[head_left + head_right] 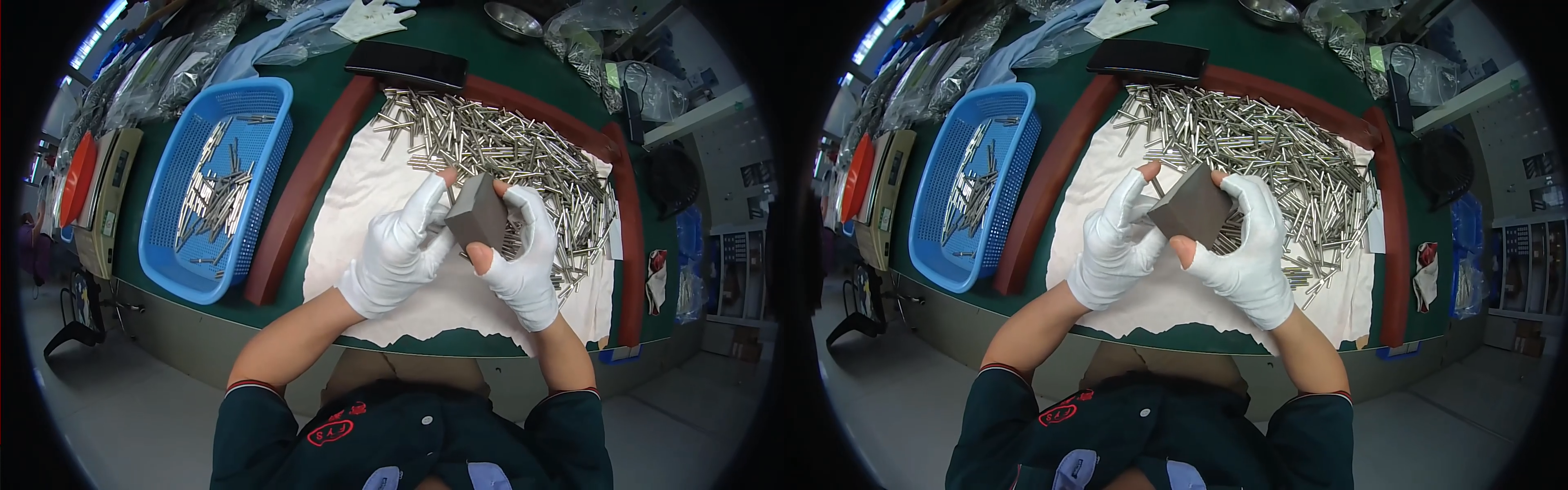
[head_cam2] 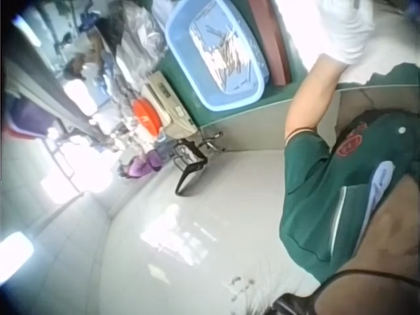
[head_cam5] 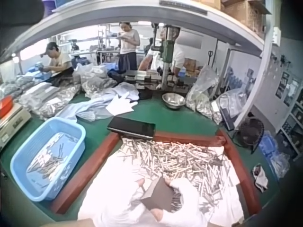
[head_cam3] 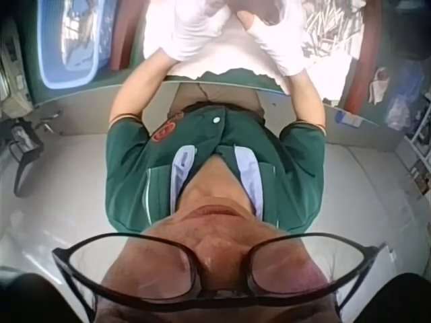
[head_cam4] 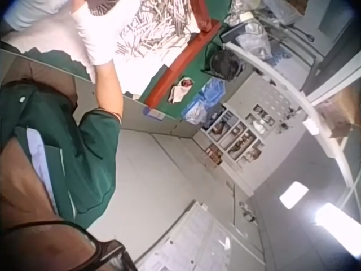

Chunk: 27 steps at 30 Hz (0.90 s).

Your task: Manually inspecting small metal pins and using an abrasive block to clean or finish them on a workbench.

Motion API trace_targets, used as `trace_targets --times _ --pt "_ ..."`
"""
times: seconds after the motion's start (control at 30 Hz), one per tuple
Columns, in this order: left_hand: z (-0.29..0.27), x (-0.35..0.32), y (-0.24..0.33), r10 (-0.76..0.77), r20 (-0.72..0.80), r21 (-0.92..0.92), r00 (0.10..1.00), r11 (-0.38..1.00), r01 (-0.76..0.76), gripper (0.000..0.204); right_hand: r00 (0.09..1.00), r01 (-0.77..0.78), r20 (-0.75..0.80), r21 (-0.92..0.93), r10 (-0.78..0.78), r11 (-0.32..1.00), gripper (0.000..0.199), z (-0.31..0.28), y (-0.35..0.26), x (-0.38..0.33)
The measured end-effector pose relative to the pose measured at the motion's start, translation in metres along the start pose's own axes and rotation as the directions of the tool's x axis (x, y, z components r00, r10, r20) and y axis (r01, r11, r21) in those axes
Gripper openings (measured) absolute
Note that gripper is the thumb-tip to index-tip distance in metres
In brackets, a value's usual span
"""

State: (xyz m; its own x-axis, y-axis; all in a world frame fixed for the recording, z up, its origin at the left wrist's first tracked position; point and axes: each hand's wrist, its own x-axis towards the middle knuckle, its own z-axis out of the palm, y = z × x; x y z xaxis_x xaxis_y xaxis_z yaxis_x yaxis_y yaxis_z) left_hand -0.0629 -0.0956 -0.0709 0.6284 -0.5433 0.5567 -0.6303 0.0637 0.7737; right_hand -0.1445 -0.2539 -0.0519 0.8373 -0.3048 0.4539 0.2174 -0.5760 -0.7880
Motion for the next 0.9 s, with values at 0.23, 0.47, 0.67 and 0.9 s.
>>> trace_targets --times 0.23,0.47,0.67,0.9 --pt "-0.002 0.002 0.005 0.043 -0.041 -0.091 0.998 0.995 -0.047 0.065 0.993 0.113 0.045 -0.068 -0.110 0.991 0.077 -0.003 -0.001 0.000" --pt "-0.007 0.002 0.001 0.147 0.027 0.073 0.989 0.986 -0.148 0.063 0.983 0.184 0.041 -0.107 -0.180 0.977 0.077 -0.006 -0.004 0.002" --pt "-0.009 0.002 0.001 0.167 0.009 0.109 0.986 0.980 -0.167 0.062 0.983 0.182 0.048 -0.074 -0.179 0.981 0.075 -0.006 -0.003 0.002" --pt "-0.004 0.005 0.008 -0.240 0.092 -0.368 0.966 0.894 0.257 0.063 0.994 -0.086 -0.065 -0.009 0.085 0.996 0.064 -0.012 0.008 0.008"
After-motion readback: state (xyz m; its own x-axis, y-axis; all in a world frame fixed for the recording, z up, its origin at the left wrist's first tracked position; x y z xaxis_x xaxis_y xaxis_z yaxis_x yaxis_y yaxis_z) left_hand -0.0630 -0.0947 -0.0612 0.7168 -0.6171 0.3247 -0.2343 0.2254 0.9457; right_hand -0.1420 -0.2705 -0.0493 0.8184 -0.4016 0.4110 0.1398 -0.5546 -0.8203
